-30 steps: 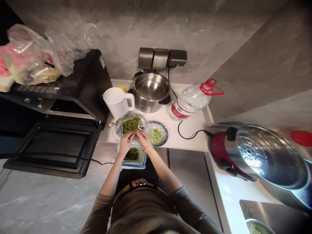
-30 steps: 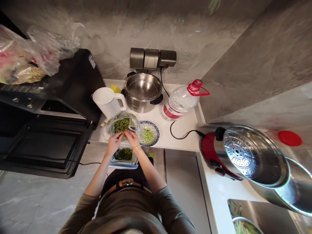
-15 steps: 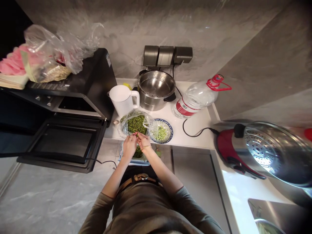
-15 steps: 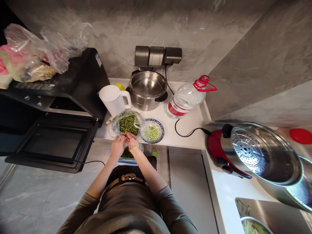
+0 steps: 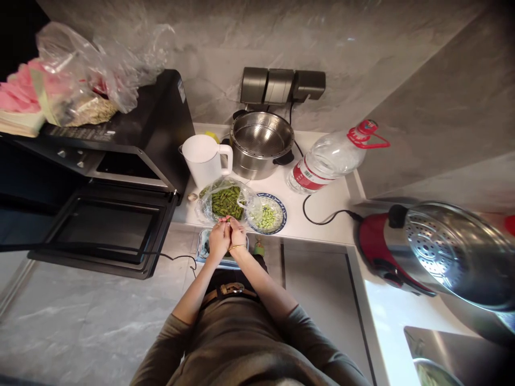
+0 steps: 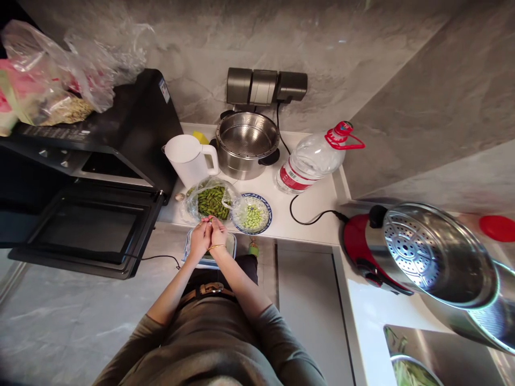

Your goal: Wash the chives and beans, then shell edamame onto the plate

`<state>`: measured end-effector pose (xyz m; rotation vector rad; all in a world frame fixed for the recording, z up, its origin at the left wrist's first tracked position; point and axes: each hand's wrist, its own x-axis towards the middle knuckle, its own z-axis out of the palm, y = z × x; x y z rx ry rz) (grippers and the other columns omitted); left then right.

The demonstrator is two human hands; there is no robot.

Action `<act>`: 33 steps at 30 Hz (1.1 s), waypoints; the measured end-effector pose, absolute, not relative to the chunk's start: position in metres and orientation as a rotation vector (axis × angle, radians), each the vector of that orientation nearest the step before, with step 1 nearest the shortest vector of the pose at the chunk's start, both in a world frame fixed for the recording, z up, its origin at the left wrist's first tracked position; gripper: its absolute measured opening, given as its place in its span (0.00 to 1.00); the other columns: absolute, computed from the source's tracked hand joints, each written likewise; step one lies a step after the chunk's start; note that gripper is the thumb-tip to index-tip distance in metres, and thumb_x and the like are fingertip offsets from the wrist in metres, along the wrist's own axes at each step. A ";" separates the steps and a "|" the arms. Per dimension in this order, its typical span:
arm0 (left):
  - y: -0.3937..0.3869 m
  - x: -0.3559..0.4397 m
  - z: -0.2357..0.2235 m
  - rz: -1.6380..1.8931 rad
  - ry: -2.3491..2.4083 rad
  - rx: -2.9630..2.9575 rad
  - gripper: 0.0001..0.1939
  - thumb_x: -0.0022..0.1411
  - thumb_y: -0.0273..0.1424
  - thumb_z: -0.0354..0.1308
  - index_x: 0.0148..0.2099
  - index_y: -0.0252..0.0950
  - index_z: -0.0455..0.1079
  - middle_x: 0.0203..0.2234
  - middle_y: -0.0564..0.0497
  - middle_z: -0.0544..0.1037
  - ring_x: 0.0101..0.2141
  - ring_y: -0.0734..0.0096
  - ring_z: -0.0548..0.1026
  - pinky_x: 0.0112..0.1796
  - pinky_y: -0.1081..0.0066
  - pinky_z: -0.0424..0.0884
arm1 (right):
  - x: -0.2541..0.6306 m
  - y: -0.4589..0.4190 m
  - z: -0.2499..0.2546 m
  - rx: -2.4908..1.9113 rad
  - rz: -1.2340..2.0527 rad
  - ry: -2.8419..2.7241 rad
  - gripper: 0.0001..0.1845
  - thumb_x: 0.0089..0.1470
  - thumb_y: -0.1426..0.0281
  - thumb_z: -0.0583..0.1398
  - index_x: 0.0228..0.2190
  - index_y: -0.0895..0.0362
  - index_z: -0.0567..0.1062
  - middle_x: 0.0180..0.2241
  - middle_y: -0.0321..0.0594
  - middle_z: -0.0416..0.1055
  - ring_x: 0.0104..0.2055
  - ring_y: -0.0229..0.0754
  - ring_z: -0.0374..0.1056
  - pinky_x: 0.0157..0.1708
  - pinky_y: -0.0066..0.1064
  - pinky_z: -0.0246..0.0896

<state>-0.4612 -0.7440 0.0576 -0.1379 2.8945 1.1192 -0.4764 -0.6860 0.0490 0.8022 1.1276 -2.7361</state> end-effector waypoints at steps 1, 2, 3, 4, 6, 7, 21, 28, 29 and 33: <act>-0.745 -0.464 0.058 1.172 2.857 -0.142 0.15 0.67 0.30 0.42 0.38 0.36 0.70 0.34 0.47 0.78 0.36 0.66 0.75 0.37 0.70 0.68 | -0.478 -0.684 0.049 0.794 -2.730 1.133 0.07 0.42 0.64 0.63 0.26 0.53 0.75 0.26 0.37 0.77 0.39 0.45 0.74 0.40 0.35 0.70; -0.746 -0.466 0.060 1.221 2.819 -0.129 0.15 0.67 0.31 0.42 0.37 0.36 0.70 0.32 0.48 0.77 0.34 0.68 0.75 0.36 0.71 0.68 | -0.479 -0.681 0.048 0.784 -2.717 1.133 0.07 0.41 0.64 0.63 0.27 0.53 0.75 0.26 0.37 0.77 0.39 0.45 0.74 0.40 0.34 0.70; -0.748 -0.468 0.061 1.261 2.784 -0.109 0.15 0.67 0.32 0.42 0.34 0.36 0.69 0.30 0.49 0.77 0.32 0.69 0.74 0.34 0.72 0.67 | -0.481 -0.677 0.049 0.773 -2.698 1.130 0.08 0.41 0.64 0.63 0.27 0.53 0.75 0.27 0.37 0.77 0.38 0.44 0.75 0.40 0.34 0.70; -0.750 -0.470 0.063 1.287 2.753 -0.084 0.16 0.67 0.32 0.42 0.32 0.36 0.68 0.27 0.50 0.75 0.30 0.70 0.73 0.32 0.73 0.66 | -0.482 -0.673 0.049 0.757 -2.675 1.126 0.08 0.41 0.64 0.63 0.27 0.54 0.75 0.27 0.37 0.78 0.37 0.43 0.75 0.39 0.33 0.70; -0.753 -0.472 0.068 1.288 2.724 -0.011 0.17 0.67 0.33 0.43 0.28 0.36 0.66 0.23 0.52 0.72 0.26 0.72 0.71 0.29 0.73 0.64 | -0.484 -0.665 0.051 0.705 -2.628 1.129 0.09 0.42 0.64 0.63 0.28 0.54 0.76 0.29 0.38 0.78 0.37 0.43 0.75 0.39 0.33 0.70; -0.753 -0.472 0.070 1.266 2.728 0.033 0.17 0.66 0.33 0.43 0.27 0.36 0.65 0.22 0.52 0.71 0.26 0.72 0.70 0.29 0.73 0.63 | -0.484 -0.663 0.052 0.674 -2.609 1.142 0.09 0.43 0.64 0.63 0.29 0.55 0.76 0.29 0.39 0.78 0.37 0.43 0.75 0.39 0.33 0.70; -0.757 -0.467 0.063 1.139 2.760 0.023 0.16 0.65 0.31 0.43 0.27 0.35 0.67 0.22 0.52 0.73 0.25 0.73 0.70 0.30 0.75 0.62 | -0.478 -0.657 0.033 0.620 -2.573 0.963 0.09 0.42 0.65 0.66 0.28 0.55 0.78 0.28 0.39 0.79 0.37 0.43 0.74 0.38 0.32 0.69; -0.757 -0.466 0.069 1.075 2.746 0.145 0.16 0.65 0.34 0.47 0.27 0.35 0.67 0.21 0.52 0.72 0.24 0.74 0.68 0.28 0.75 0.58 | -0.476 -0.655 0.031 0.616 -2.576 0.964 0.05 0.44 0.66 0.66 0.27 0.53 0.78 0.28 0.37 0.79 0.34 0.40 0.74 0.38 0.31 0.69; -0.756 -0.466 0.069 1.064 2.744 0.160 0.16 0.65 0.33 0.47 0.27 0.35 0.67 0.21 0.52 0.72 0.23 0.74 0.67 0.27 0.75 0.57 | -0.476 -0.654 0.031 0.616 -2.567 0.952 0.06 0.43 0.66 0.66 0.27 0.54 0.78 0.29 0.38 0.79 0.34 0.40 0.74 0.38 0.31 0.69; -0.751 -0.467 0.071 1.002 2.745 0.259 0.12 0.63 0.28 0.48 0.28 0.35 0.69 0.22 0.52 0.73 0.23 0.75 0.68 0.28 0.75 0.58 | -0.478 -0.645 0.032 0.606 -2.560 0.941 0.09 0.40 0.67 0.68 0.27 0.57 0.78 0.29 0.40 0.79 0.35 0.41 0.74 0.40 0.31 0.68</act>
